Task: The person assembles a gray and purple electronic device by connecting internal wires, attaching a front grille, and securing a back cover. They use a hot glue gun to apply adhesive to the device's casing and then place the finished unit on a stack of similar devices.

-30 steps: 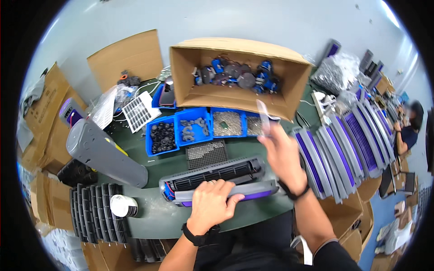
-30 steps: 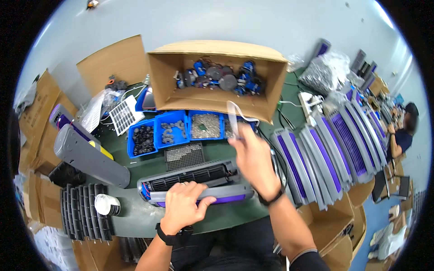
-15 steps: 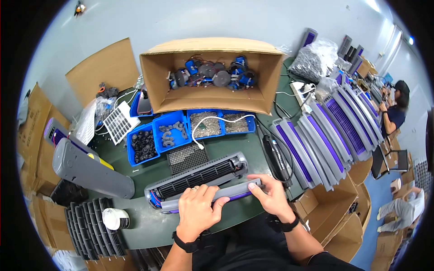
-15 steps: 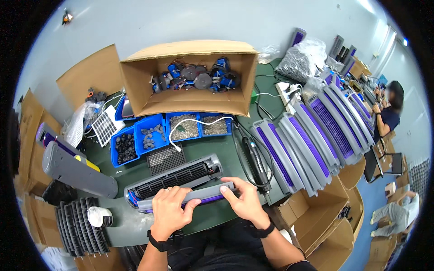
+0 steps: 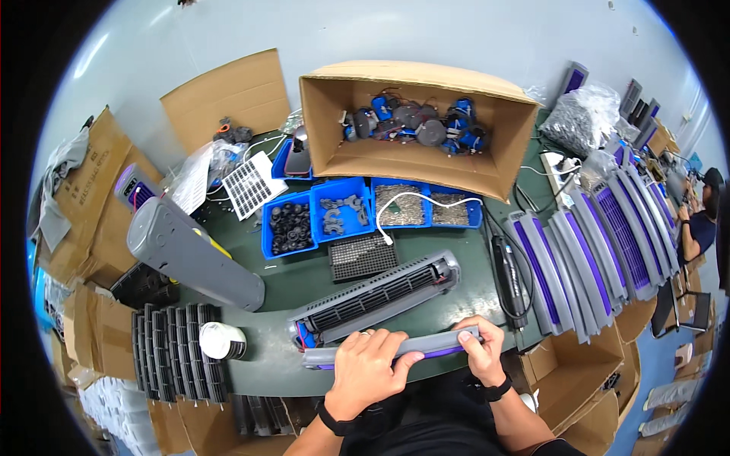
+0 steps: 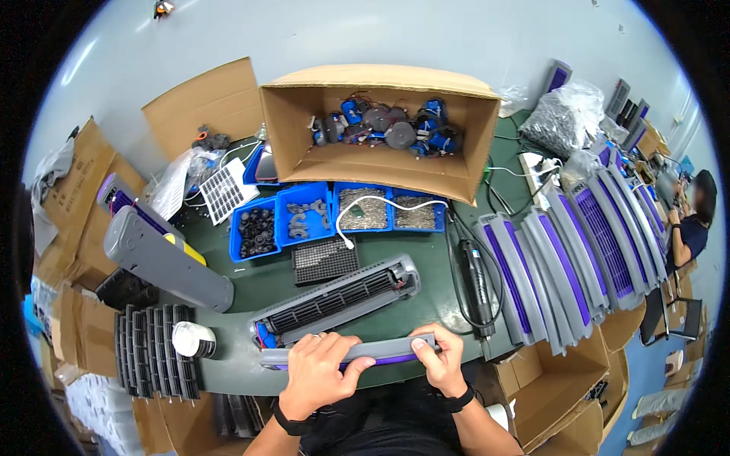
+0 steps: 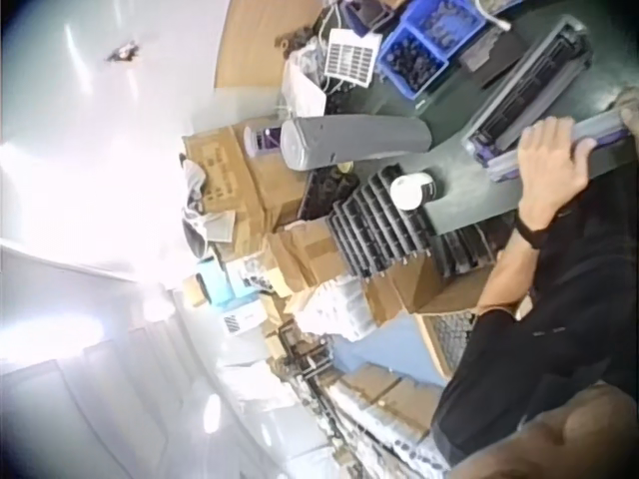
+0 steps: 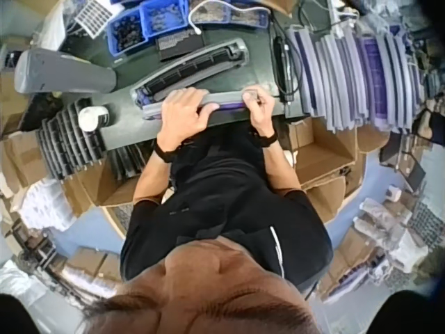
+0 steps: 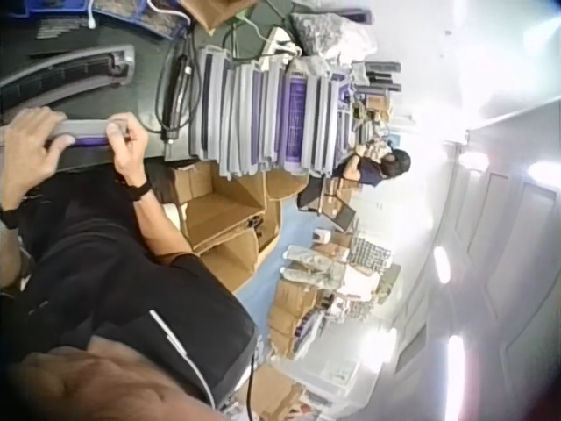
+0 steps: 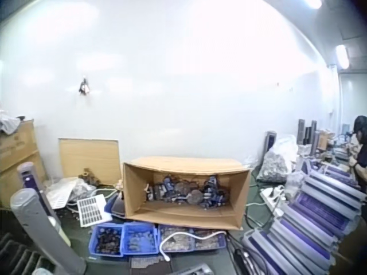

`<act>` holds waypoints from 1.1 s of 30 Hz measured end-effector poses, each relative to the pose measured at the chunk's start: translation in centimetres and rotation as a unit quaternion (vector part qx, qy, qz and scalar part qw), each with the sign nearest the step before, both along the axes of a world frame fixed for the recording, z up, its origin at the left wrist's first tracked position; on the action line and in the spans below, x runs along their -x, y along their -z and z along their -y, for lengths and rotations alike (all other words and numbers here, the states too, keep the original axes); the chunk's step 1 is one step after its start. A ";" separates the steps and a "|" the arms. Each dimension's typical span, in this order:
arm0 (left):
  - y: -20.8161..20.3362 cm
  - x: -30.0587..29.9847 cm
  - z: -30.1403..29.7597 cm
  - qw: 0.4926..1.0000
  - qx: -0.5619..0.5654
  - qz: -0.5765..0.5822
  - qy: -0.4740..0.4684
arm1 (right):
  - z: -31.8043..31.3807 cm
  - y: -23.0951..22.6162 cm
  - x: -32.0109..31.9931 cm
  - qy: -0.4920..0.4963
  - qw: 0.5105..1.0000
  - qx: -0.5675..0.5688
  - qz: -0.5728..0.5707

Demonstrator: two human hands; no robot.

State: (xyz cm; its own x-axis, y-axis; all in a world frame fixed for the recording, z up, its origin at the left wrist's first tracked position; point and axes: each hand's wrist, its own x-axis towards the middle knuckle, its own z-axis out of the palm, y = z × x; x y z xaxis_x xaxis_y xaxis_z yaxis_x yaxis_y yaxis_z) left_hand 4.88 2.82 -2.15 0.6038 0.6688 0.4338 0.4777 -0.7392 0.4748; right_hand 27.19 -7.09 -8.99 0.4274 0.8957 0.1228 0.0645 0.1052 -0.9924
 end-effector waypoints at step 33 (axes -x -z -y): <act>0.2 -0.4 0.4 0.999 -0.038 -0.002 -0.015 | -0.1 0.6 -0.5 -0.033 0.998 -0.033 -0.029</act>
State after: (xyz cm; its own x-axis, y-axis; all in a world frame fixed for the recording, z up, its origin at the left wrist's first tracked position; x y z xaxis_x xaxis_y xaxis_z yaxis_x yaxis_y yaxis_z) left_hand 5.26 2.42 -2.36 0.5855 0.6516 0.4823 0.5021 -0.7585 0.4153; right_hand 27.72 -6.94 -9.57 0.3758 0.9129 0.1595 -0.0031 0.1734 -0.9849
